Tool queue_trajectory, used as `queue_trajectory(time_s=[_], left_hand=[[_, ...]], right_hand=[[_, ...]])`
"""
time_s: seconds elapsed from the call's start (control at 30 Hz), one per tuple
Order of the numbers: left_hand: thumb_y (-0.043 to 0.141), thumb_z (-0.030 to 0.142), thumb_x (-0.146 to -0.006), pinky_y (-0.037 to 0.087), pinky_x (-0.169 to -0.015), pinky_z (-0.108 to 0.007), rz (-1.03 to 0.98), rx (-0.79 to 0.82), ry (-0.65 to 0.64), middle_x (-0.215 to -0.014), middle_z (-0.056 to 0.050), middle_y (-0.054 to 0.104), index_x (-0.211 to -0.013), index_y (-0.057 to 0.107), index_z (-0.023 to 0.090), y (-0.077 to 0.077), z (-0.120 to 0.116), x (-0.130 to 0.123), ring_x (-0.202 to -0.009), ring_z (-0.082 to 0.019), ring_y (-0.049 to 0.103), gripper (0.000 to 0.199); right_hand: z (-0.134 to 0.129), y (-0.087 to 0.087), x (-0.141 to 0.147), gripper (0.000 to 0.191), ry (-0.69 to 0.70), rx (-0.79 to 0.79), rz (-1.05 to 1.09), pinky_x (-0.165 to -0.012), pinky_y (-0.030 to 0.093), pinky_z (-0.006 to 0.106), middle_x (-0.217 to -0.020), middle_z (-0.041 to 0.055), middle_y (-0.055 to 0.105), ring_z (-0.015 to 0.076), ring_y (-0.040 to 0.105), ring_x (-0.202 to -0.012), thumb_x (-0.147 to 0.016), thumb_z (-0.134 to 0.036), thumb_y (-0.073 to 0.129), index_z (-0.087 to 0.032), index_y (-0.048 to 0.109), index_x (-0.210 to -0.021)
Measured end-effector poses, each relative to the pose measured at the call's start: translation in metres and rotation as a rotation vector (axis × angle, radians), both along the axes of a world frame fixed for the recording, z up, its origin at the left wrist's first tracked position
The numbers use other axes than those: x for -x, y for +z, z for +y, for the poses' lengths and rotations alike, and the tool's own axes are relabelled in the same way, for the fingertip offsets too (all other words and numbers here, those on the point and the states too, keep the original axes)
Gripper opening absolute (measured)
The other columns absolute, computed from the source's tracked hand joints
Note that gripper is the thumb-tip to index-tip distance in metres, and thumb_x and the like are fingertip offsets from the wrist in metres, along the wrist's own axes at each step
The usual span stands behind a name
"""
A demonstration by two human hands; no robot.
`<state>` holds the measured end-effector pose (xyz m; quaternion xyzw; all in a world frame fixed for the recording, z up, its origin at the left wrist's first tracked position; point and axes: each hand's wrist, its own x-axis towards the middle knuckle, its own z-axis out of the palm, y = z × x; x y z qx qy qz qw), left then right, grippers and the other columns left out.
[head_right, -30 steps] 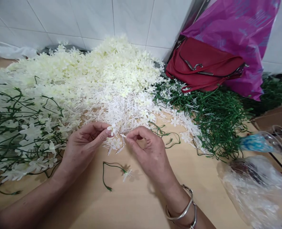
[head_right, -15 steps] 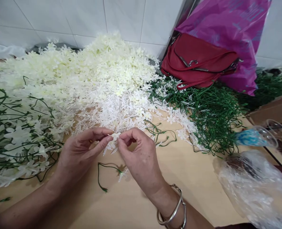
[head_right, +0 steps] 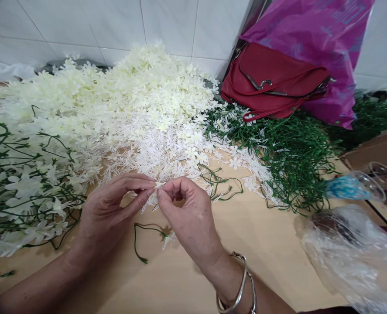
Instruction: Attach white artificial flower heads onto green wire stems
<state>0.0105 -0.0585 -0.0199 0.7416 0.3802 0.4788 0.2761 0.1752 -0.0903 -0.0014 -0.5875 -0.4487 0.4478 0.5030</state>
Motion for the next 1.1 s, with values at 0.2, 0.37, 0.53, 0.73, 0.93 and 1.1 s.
queue_trajectory(time_s=[0.2, 0.37, 0.53, 0.73, 0.93, 1.1], left_hand=[[0.075, 0.018, -0.094, 0.057, -0.089, -0.027, -0.177, 0.258, -0.049, -0.099, -0.001, 0.079, -0.096, 0.079, 0.024, -0.0032, -0.0009, -0.0021, -0.096, -0.015, 0.073, 0.008], [0.084, 0.028, -0.086, 0.056, -0.072, -0.022, -0.397, 0.622, -0.047, -0.086, -0.001, 0.079, -0.092, 0.082, 0.023, 0.0001, 0.0001, -0.0043, -0.078, -0.013, 0.069, 0.008], [0.088, 0.036, -0.082, 0.057, -0.070, -0.022, -0.465, 0.749, -0.078, -0.079, -0.002, 0.078, -0.090, 0.084, 0.021, 0.0031, 0.0038, -0.0030, -0.073, -0.012, 0.068, 0.017], [0.088, 0.037, -0.082, 0.058, -0.070, -0.022, -0.424, 0.726, -0.071, -0.081, -0.002, 0.079, -0.091, 0.084, 0.021, 0.0014, 0.0041, -0.0023, -0.073, -0.012, 0.068, 0.018], [0.085, 0.030, -0.085, 0.062, -0.080, -0.029, -0.378, 0.586, -0.103, -0.093, -0.004, 0.083, -0.094, 0.085, 0.023, -0.0011, 0.0003, -0.0055, -0.085, -0.017, 0.075, 0.012], [0.080, 0.021, -0.088, 0.061, -0.090, -0.032, -0.282, 0.380, -0.084, -0.102, -0.004, 0.081, -0.090, 0.084, 0.026, -0.0011, -0.0041, -0.0058, -0.100, -0.019, 0.074, 0.007]], right_hand=[[-0.0003, -0.0023, -0.0010, 0.015, 0.013, -0.046, -0.021, -0.070, 0.048, 0.031, -0.073, 0.0003, 0.067, 0.0157, 0.057, -0.070, -0.082, -0.029, 0.073, -0.021, 0.064, -0.073], [0.0003, -0.0058, -0.0018, 0.015, -0.064, -0.147, -0.043, -0.070, 0.045, 0.031, -0.072, -0.0024, 0.063, 0.0148, 0.055, -0.070, -0.082, -0.025, 0.075, -0.022, 0.063, -0.074], [0.0004, -0.0040, -0.0033, 0.005, -0.035, -0.195, -0.137, -0.070, 0.048, 0.029, -0.076, -0.0016, 0.069, 0.0138, 0.061, -0.072, -0.085, -0.017, 0.074, -0.021, 0.072, -0.082], [-0.0013, -0.0020, -0.0035, 0.014, -0.017, -0.258, -0.340, -0.068, 0.049, 0.028, -0.071, -0.0030, 0.067, 0.0131, 0.060, -0.068, -0.086, -0.011, 0.070, -0.021, 0.070, -0.077], [-0.0027, -0.0003, -0.0028, 0.016, -0.041, -0.249, -0.452, -0.073, 0.051, 0.032, -0.071, -0.0023, 0.066, 0.0155, 0.063, -0.070, -0.084, -0.011, 0.066, -0.024, 0.065, -0.074], [-0.0023, 0.0018, -0.0008, 0.013, -0.060, -0.171, -0.251, -0.067, 0.051, 0.029, -0.069, -0.0025, 0.066, 0.0143, 0.060, -0.066, -0.081, -0.015, 0.067, -0.023, 0.064, -0.072]])
